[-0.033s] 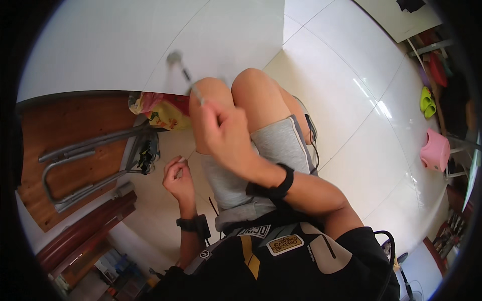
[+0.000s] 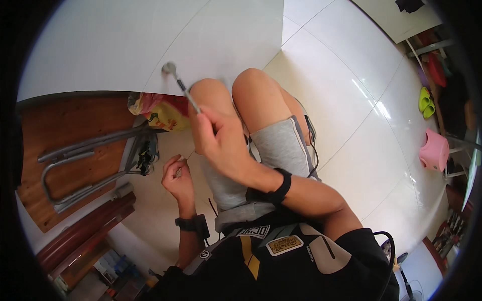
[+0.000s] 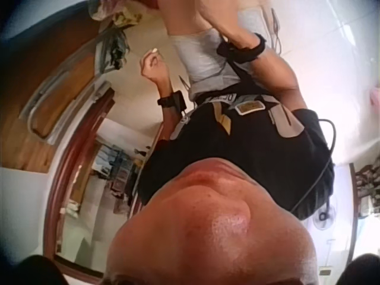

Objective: Repairing or adjusting a screw on a white cabinet door using an allen key and a small piece of cotton.

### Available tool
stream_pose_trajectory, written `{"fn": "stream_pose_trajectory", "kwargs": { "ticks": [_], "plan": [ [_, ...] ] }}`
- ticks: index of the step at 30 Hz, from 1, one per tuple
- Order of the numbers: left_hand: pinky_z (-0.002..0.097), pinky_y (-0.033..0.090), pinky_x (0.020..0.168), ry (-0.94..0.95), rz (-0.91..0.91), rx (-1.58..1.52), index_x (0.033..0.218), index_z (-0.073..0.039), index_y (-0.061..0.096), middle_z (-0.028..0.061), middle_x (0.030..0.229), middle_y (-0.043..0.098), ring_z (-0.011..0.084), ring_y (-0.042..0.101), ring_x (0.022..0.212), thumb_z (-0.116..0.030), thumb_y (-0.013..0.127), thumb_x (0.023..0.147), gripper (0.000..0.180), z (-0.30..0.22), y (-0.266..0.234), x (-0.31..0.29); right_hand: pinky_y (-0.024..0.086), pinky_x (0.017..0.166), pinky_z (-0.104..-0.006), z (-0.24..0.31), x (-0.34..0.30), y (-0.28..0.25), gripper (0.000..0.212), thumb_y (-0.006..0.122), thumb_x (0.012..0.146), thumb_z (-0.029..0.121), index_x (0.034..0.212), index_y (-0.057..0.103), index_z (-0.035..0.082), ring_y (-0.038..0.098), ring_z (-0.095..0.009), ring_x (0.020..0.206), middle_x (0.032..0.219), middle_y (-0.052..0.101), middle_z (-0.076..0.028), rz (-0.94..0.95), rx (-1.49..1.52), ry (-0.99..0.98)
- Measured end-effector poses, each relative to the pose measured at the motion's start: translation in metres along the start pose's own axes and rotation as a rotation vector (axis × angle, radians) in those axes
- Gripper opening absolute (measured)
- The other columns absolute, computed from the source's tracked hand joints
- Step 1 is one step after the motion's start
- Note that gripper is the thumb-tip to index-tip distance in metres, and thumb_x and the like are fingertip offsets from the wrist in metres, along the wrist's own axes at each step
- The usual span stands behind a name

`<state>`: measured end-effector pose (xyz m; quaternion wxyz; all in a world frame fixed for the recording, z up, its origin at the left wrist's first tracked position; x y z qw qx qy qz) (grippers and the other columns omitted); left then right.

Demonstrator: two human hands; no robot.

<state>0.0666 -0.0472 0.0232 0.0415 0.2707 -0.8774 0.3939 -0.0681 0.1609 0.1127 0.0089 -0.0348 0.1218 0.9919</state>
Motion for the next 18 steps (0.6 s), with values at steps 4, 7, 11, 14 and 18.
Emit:
{"fn": "stream_pose_trajectory", "kwargs": {
  "ticks": [4, 7, 11, 14, 18],
  "plan": [
    [0.0318, 0.057, 0.086, 0.027, -0.002, -0.065, 0.082, 0.004, 0.068, 0.0149, 0.104, 0.071, 0.0222, 0.07, 0.094, 0.014, 0.073, 0.079, 0.011, -0.015, 0.005, 0.012, 0.029, 0.051, -0.0224, 0.003, 0.011, -0.009, 0.025, 0.05, 0.105, 0.015, 0.104, 0.067, -0.003, 0.036, 0.001, 0.061, 0.065, 0.044, 0.009, 0.015, -0.041, 0.086],
    [0.0318, 0.057, 0.086, 0.015, 0.012, -0.102, 0.082, 0.003, 0.069, 0.0143, 0.104, 0.071, 0.0216, 0.07, 0.095, 0.013, 0.073, 0.08, 0.011, -0.025, 0.011, 0.011, 0.031, 0.052, -0.0251, 0.014, 0.012, -0.009, 0.025, 0.049, 0.104, 0.012, 0.088, 0.062, -0.002, 0.038, -0.001, 0.064, 0.063, 0.043, 0.006, -0.054, 0.059, 0.15],
    [0.0315, 0.056, 0.086, -0.024, 0.015, -0.093, 0.082, 0.003, 0.069, 0.0136, 0.105, 0.071, 0.021, 0.069, 0.096, 0.013, 0.072, 0.081, 0.011, -0.023, 0.018, 0.002, 0.031, 0.052, -0.0245, 0.008, -0.018, 0.009, 0.023, 0.05, 0.103, 0.011, 0.096, 0.068, -0.001, 0.037, -0.001, 0.062, 0.064, 0.044, 0.006, 0.126, 0.01, 0.126],
    [0.0339, 0.054, 0.083, -0.063, -0.048, -0.131, 0.08, -0.003, 0.071, 0.0093, 0.098, 0.074, 0.025, 0.07, 0.092, 0.01, 0.074, 0.076, 0.013, -0.031, 0.02, -0.001, 0.033, 0.052, -0.0254, 0.01, 0.001, 0.0, 0.022, 0.051, 0.103, 0.011, 0.087, 0.063, -0.001, 0.038, -0.002, 0.063, 0.064, 0.042, 0.005, -0.011, -0.075, 0.103],
    [0.0338, 0.054, 0.083, -0.146, -0.037, -0.178, 0.08, -0.002, 0.072, 0.0105, 0.099, 0.074, 0.0248, 0.07, 0.093, 0.01, 0.074, 0.078, 0.012, -0.029, 0.02, -0.005, 0.034, 0.052, -0.0255, 0.002, -0.025, 0.013, 0.024, 0.052, 0.102, 0.011, 0.083, 0.058, -0.002, 0.039, -0.003, 0.063, 0.063, 0.041, 0.003, 0.116, -0.091, 0.062]
  ]
}}
Point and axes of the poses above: each hand's wrist, its own x-axis towards the middle knuckle, its own y-axis out of the palm, z = x × y, the point moved 1 cm from there along x, towards the middle knuckle
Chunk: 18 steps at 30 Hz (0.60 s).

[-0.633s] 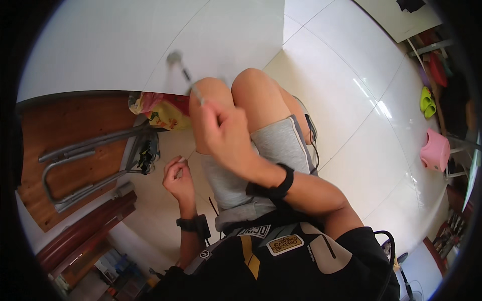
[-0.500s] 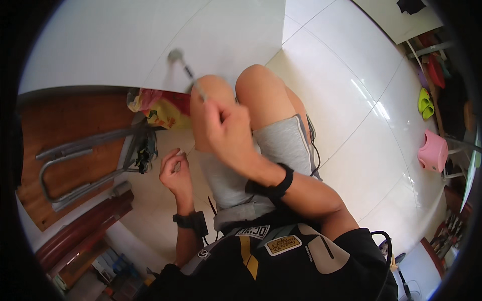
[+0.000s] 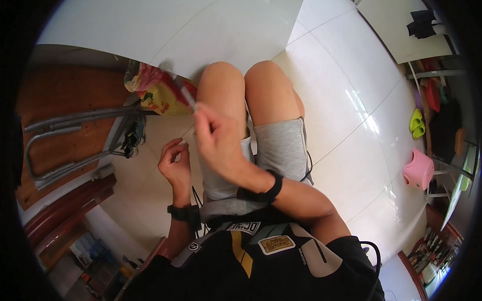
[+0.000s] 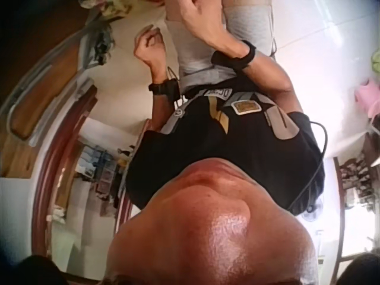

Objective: Repairing or adjusting a screw on a white cabinet door using an allen key and a small piece of cotton.

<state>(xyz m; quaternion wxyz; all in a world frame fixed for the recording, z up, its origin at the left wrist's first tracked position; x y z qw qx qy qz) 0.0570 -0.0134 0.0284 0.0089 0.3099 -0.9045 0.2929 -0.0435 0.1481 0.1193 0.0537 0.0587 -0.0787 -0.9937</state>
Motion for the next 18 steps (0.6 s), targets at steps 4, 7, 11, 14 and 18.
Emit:
{"fn": "stream_pose_trajectory", "kwargs": {
  "ticks": [4, 7, 11, 14, 18],
  "plan": [
    [0.0327, 0.055, 0.083, -0.013, -0.033, -0.057, 0.081, 0.0, 0.071, 0.0117, 0.101, 0.073, 0.0234, 0.07, 0.094, 0.011, 0.073, 0.08, 0.011, -0.005, -0.002, 0.005, 0.034, 0.051, -0.027, -0.015, 0.01, -0.008, 0.021, 0.052, 0.102, 0.01, 0.088, 0.058, -0.003, 0.039, -0.003, 0.062, 0.063, 0.043, 0.001, -0.104, -0.121, 0.016],
    [0.0315, 0.056, 0.082, -0.058, -0.048, -0.111, 0.082, 0.001, 0.071, 0.012, 0.103, 0.072, 0.0214, 0.07, 0.095, 0.011, 0.072, 0.08, 0.011, 0.004, -0.006, 0.005, 0.034, 0.051, -0.0273, -0.01, 0.014, -0.009, 0.02, 0.053, 0.102, 0.01, 0.089, 0.059, -0.004, 0.039, -0.004, 0.062, 0.062, 0.043, 0.0, -0.117, 0.003, 0.028],
    [0.0305, 0.057, 0.082, -0.057, -0.057, -0.089, 0.084, 0.001, 0.071, 0.0117, 0.103, 0.072, 0.0196, 0.069, 0.094, 0.013, 0.071, 0.08, 0.012, 0.011, -0.007, 0.006, 0.034, 0.05, -0.0278, -0.025, 0.001, 0.01, 0.02, 0.054, 0.102, 0.011, 0.101, 0.065, -0.005, 0.039, -0.004, 0.06, 0.06, 0.041, 0.0, -0.137, -0.091, -0.195],
    [0.0293, 0.057, 0.081, -0.091, -0.079, -0.145, 0.085, 0.002, 0.071, 0.0118, 0.104, 0.072, 0.0188, 0.069, 0.092, 0.013, 0.071, 0.081, 0.012, 0.011, -0.008, 0.006, 0.031, 0.052, -0.0238, -0.012, 0.019, -0.008, 0.024, 0.054, 0.104, 0.013, 0.112, 0.069, -0.005, 0.039, -0.002, 0.061, 0.067, 0.045, 0.006, -0.146, -0.03, -0.049],
    [0.0284, 0.057, 0.081, -0.137, -0.065, -0.183, 0.085, 0.002, 0.071, 0.0118, 0.105, 0.071, 0.0182, 0.069, 0.092, 0.012, 0.072, 0.082, 0.01, 0.015, -0.003, 0.004, 0.027, 0.053, -0.0197, -0.021, 0.004, 0.0, 0.028, 0.053, 0.106, 0.016, 0.118, 0.069, -0.004, 0.035, 0.001, 0.059, 0.069, 0.043, 0.012, -0.095, -0.025, -0.022]
  ]
}}
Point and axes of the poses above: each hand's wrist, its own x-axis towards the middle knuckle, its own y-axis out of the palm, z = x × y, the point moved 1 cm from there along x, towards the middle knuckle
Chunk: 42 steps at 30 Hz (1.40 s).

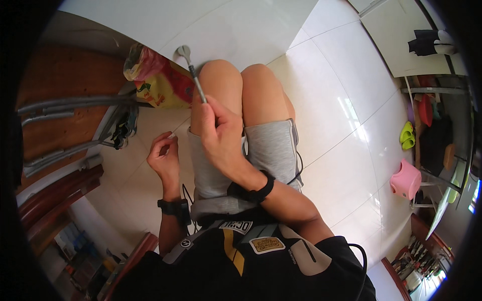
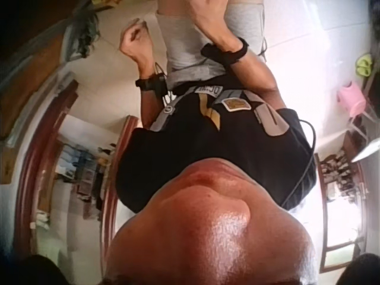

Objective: Repairing or adjusting a screw on a white cabinet door using an allen key and a small piece of cotton.

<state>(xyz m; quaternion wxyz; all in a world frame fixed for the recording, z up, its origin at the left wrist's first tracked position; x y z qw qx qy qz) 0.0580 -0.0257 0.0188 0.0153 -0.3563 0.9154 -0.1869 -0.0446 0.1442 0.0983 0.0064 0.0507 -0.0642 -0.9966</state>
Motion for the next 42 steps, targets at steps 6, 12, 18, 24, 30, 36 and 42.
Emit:
{"fn": "stream_pose_trajectory", "kwargs": {
  "ticks": [6, 12, 18, 24, 30, 36, 42],
  "plan": [
    [0.0284, 0.058, 0.08, -0.006, -0.022, -0.016, 0.084, 0.003, 0.069, 0.0117, 0.105, 0.071, 0.0182, 0.069, 0.093, 0.011, 0.072, 0.083, 0.009, -0.003, 0.002, 0.002, 0.032, 0.049, -0.0196, 0.007, 0.053, -0.032, 0.032, 0.047, 0.108, 0.022, 0.103, 0.069, -0.001, 0.034, -0.001, 0.048, 0.059, 0.04, 0.009, -0.115, 0.128, 0.038],
    [0.0285, 0.058, 0.08, 0.02, -0.01, -0.02, 0.084, 0.002, 0.069, 0.0115, 0.105, 0.071, 0.0182, 0.069, 0.093, 0.012, 0.071, 0.083, 0.01, -0.007, 0.015, 0.005, 0.03, 0.047, -0.0194, 0.002, 0.035, -0.026, 0.029, 0.048, 0.107, 0.02, 0.101, 0.069, 0.0, 0.03, 0.0, 0.049, 0.058, 0.038, 0.01, -0.016, 0.069, 0.076],
    [0.0283, 0.058, 0.08, 0.06, 0.001, -0.048, 0.084, 0.003, 0.069, 0.0114, 0.105, 0.071, 0.0185, 0.069, 0.093, 0.014, 0.069, 0.082, 0.012, -0.022, 0.021, 0.007, 0.028, 0.048, -0.0213, 0.029, 0.06, -0.037, 0.03, 0.051, 0.105, 0.019, 0.101, 0.068, -0.005, 0.03, -0.001, 0.05, 0.058, 0.038, 0.009, -0.108, 0.04, 0.021],
    [0.0293, 0.058, 0.081, 0.074, 0.004, -0.089, 0.083, 0.003, 0.068, 0.0116, 0.104, 0.07, 0.0189, 0.069, 0.093, 0.014, 0.071, 0.081, 0.012, -0.028, 0.032, 0.01, 0.027, 0.044, -0.0236, 0.048, 0.071, -0.044, 0.031, 0.048, 0.105, 0.019, 0.106, 0.069, -0.005, 0.031, -0.002, 0.049, 0.057, 0.037, 0.007, -0.18, 0.131, 0.111],
    [0.0292, 0.057, 0.085, 0.095, 0.05, -0.086, 0.083, 0.004, 0.065, 0.0127, 0.11, 0.069, 0.0179, 0.068, 0.097, 0.012, 0.072, 0.085, 0.01, -0.03, 0.031, 0.013, 0.03, 0.046, -0.0222, 0.012, 0.067, -0.044, 0.029, 0.051, 0.104, 0.017, 0.101, 0.068, -0.006, 0.034, -0.002, 0.047, 0.057, 0.04, 0.008, -0.07, 0.069, -0.051],
    [0.0323, 0.059, 0.084, 0.122, -0.01, -0.158, 0.082, 0.004, 0.065, 0.0137, 0.109, 0.07, 0.0201, 0.068, 0.096, 0.014, 0.073, 0.083, 0.013, -0.061, 0.027, 0.019, 0.023, 0.041, -0.0229, 0.037, 0.122, -0.083, 0.032, 0.05, 0.105, 0.018, 0.112, 0.067, -0.009, 0.031, -0.002, 0.044, 0.054, 0.038, 0.007, -0.203, 0.067, -0.078],
    [0.0335, 0.059, 0.087, 0.165, -0.028, -0.174, 0.083, 0.004, 0.062, 0.0162, 0.111, 0.069, 0.0215, 0.067, 0.099, 0.016, 0.071, 0.084, 0.015, -0.063, 0.027, 0.026, 0.021, 0.04, -0.0232, 0.027, 0.114, -0.079, 0.031, 0.05, 0.103, 0.017, 0.112, 0.065, -0.009, 0.033, -0.003, 0.043, 0.055, 0.039, 0.006, -0.125, 0.11, -0.002]
  ]
}}
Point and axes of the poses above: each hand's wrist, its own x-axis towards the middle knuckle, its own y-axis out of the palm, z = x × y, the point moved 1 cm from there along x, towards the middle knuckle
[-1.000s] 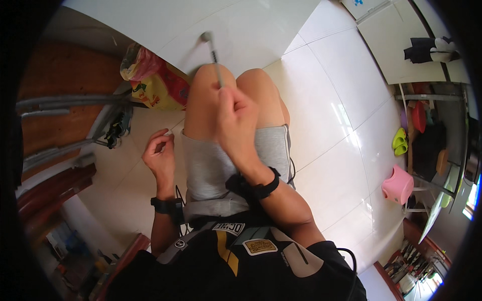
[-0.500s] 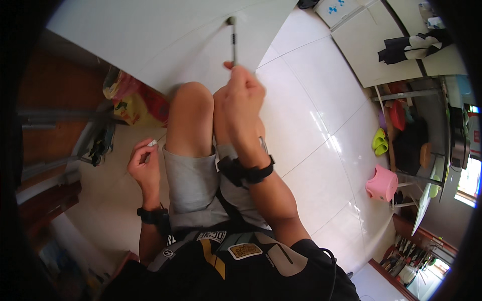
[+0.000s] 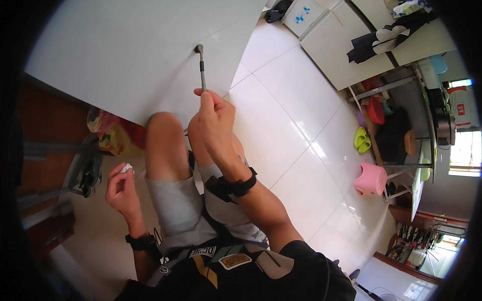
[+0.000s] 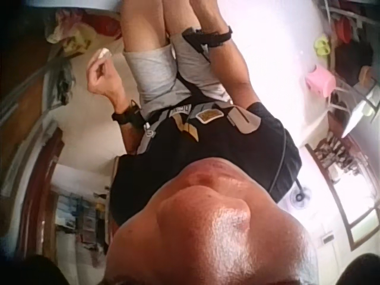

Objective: Repairing or adjusting a screw on a white cabinet door using an allen key and a small piece of cotton.

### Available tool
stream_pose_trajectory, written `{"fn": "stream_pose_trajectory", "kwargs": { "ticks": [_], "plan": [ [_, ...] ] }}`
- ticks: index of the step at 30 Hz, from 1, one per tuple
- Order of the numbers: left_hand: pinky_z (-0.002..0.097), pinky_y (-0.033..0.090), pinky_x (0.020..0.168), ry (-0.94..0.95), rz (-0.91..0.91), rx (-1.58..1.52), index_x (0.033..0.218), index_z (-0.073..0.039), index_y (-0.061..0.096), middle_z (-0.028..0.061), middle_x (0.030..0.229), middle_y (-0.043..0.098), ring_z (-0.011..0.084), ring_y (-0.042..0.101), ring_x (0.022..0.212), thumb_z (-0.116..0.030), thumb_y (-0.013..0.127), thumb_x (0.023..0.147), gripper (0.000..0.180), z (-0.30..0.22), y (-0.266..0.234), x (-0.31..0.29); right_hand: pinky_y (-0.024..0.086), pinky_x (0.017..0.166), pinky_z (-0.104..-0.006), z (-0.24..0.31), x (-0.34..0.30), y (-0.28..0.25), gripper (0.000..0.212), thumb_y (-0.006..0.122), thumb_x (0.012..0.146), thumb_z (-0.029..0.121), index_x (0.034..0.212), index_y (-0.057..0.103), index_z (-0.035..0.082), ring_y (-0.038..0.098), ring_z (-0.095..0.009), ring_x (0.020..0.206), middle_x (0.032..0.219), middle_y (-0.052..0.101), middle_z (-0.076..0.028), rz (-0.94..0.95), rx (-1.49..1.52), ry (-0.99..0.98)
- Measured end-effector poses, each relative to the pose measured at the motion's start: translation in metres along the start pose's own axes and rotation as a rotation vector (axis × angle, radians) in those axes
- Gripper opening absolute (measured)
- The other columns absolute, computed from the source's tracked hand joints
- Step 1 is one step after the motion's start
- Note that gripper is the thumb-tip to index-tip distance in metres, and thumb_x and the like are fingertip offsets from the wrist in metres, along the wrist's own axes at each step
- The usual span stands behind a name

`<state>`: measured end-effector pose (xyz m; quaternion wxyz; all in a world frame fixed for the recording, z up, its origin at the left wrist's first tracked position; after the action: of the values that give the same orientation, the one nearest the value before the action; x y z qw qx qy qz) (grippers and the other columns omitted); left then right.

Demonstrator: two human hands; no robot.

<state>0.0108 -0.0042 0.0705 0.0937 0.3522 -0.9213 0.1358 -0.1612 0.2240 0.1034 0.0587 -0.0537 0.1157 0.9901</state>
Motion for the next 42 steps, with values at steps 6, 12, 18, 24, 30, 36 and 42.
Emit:
{"fn": "stream_pose_trajectory", "kwargs": {
  "ticks": [6, 12, 18, 24, 30, 36, 42],
  "plan": [
    [0.0344, 0.059, 0.087, 0.024, 0.017, -0.043, 0.084, 0.004, 0.063, 0.017, 0.111, 0.069, 0.0223, 0.067, 0.099, 0.017, 0.07, 0.084, 0.015, -0.014, 0.002, 0.002, 0.019, 0.04, -0.0243, 0.044, 0.058, -0.028, 0.03, 0.05, 0.101, 0.014, 0.114, 0.061, -0.011, 0.027, -0.003, 0.043, 0.057, 0.036, 0.006, -0.091, 0.144, -0.025],
    [0.0348, 0.059, 0.087, 0.058, 0.014, -0.062, 0.085, 0.005, 0.063, 0.0172, 0.112, 0.068, 0.0227, 0.066, 0.1, 0.017, 0.07, 0.084, 0.014, -0.013, 0.003, 0.004, 0.02, 0.038, -0.0246, 0.021, 0.045, -0.022, 0.032, 0.052, 0.102, 0.016, 0.115, 0.063, -0.011, 0.03, -0.005, 0.039, 0.055, 0.038, 0.005, -0.093, 0.0, -0.014],
    [0.0349, 0.058, 0.088, 0.076, 0.061, -0.025, 0.084, 0.006, 0.062, 0.0175, 0.111, 0.068, 0.0232, 0.066, 0.101, 0.017, 0.071, 0.084, 0.014, -0.014, 0.011, 0.004, 0.019, 0.039, -0.0257, 0.044, 0.097, -0.046, 0.03, 0.049, 0.098, 0.011, 0.112, 0.062, -0.011, 0.026, -0.005, 0.042, 0.056, 0.033, 0.006, -0.167, 0.127, -0.025],
    [0.0349, 0.058, 0.089, 0.081, 0.024, -0.032, 0.084, 0.006, 0.063, 0.0173, 0.11, 0.068, 0.0234, 0.067, 0.1, 0.018, 0.07, 0.083, 0.014, -0.015, 0.022, 0.006, 0.018, 0.038, -0.0261, 0.047, 0.101, -0.056, 0.029, 0.05, 0.099, 0.012, 0.113, 0.062, -0.009, 0.027, -0.005, 0.041, 0.055, 0.034, 0.006, -0.179, 0.114, 0.008],
    [0.0336, 0.059, 0.086, 0.113, 0.052, 0.019, 0.083, 0.006, 0.065, 0.0161, 0.108, 0.07, 0.0219, 0.069, 0.097, 0.017, 0.07, 0.083, 0.013, -0.015, 0.037, 0.011, 0.019, 0.041, -0.0246, 0.047, 0.061, -0.038, 0.031, 0.048, 0.1, 0.012, 0.118, 0.059, -0.011, 0.027, -0.005, 0.045, 0.059, 0.033, 0.007, -0.042, 0.099, 0.12],
    [0.0336, 0.058, 0.079, 0.511, 0.201, 0.252, 0.084, 0.002, 0.068, 0.011, 0.1, 0.072, 0.0273, 0.069, 0.092, 0.015, 0.07, 0.077, 0.015, -0.042, 0.092, 0.054, 0.02, 0.041, -0.0222, 0.026, 0.012, -0.035, 0.033, 0.05, 0.105, 0.02, 0.119, 0.063, -0.007, 0.028, -0.002, 0.047, 0.061, 0.036, 0.009, 0.126, -0.032, 0.229],
    [0.0392, 0.055, 0.08, 1.0, 0.422, 0.306, 0.081, 0.001, 0.065, 0.0119, 0.103, 0.069, 0.0314, 0.064, 0.102, 0.006, 0.064, 0.072, 0.011, -0.056, 0.19, 0.105, 0.02, 0.043, -0.0215, 0.003, -0.009, -0.057, 0.032, 0.05, 0.106, 0.018, 0.119, 0.063, -0.007, 0.028, -0.001, 0.047, 0.061, 0.034, 0.009, -0.111, 0.064, 0.141]
  ]
}}
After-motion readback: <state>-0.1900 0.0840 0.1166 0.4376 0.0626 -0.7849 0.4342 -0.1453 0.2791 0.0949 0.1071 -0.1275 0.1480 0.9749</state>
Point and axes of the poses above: each hand's wrist, its own x-axis towards the middle knuckle, its own y-axis out of the palm, z = x × y, the point moved 1 cm from there along x, towards the middle knuckle
